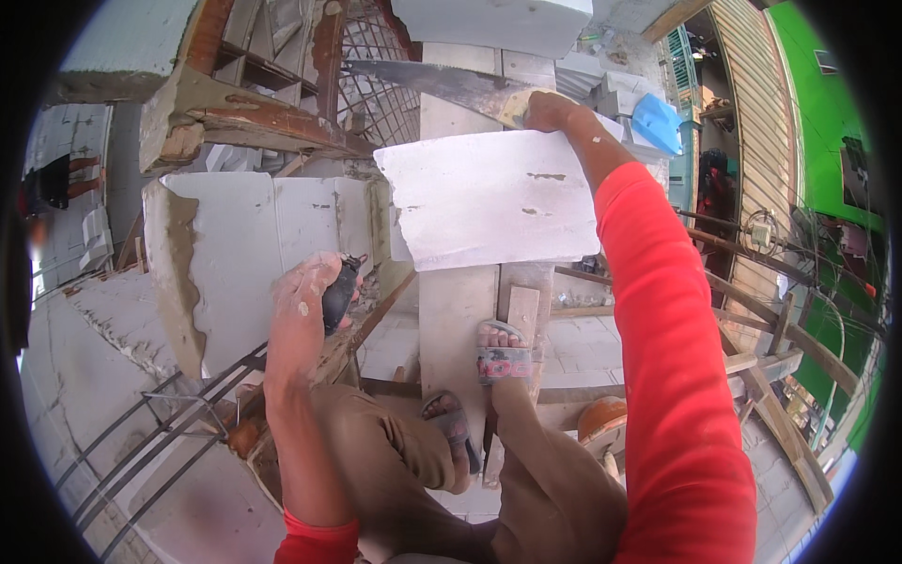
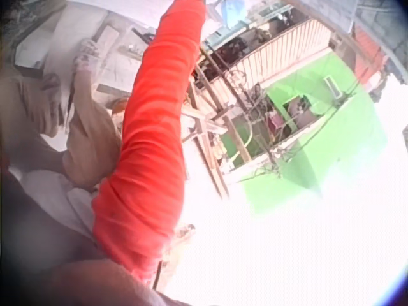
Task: The person measures and cuts white rectangular tiles on a wooden scaffold, applies mortar to the back of a tile, and places it onto a wall. The person uses a tape measure, hand saw, and trowel during the process.
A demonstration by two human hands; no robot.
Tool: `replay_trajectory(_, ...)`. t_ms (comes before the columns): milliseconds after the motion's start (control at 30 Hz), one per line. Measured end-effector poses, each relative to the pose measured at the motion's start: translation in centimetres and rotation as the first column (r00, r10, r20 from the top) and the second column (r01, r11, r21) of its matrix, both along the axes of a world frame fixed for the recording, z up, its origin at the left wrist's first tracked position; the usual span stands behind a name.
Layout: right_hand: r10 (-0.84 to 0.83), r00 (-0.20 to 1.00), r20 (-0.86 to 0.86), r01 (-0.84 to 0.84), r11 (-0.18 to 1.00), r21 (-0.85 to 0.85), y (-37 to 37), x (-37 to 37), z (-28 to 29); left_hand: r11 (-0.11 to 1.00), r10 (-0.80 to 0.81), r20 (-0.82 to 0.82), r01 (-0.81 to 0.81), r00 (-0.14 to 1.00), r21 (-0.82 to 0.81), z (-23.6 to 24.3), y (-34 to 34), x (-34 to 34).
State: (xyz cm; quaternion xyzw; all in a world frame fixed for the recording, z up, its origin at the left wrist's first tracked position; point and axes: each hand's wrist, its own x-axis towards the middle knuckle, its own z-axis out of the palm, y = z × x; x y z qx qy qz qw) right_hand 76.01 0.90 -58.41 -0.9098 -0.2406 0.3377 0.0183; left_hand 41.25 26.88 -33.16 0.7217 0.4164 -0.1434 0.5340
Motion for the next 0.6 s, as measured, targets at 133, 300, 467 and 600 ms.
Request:
replay_trajectory(133,-0.103,0.983,0.15,0.07,0.975,0.212,-2.9,1.4,-0.3,0.997,0.043,0.147,-0.033,0.988,-0.072,-1.6,0.8,2.1)
replay_trajectory(300,-0.074,0.963,0.258,-0.084,0.831,0.55,-1.1,-5.0,8.7,0.966,0.182,0.297,-0.114,0.937,-0.231,-1.0,1.0,3.3)
replay_trajectory(467,0.029,0.988,0.153,-0.093,0.898,0.43,-4.3,-12.0,12.1,0.971,-0.058,0.365,0.138,0.929,-0.197,1.8,3.0,3.7)
replay_trajectory(600,0.069,0.948,0.311,-0.189,0.908,0.373,-5.4,-16.6,11.6,0.941,0.124,0.423,0.029,0.898,-0.338,2.9,4.0,3.3)
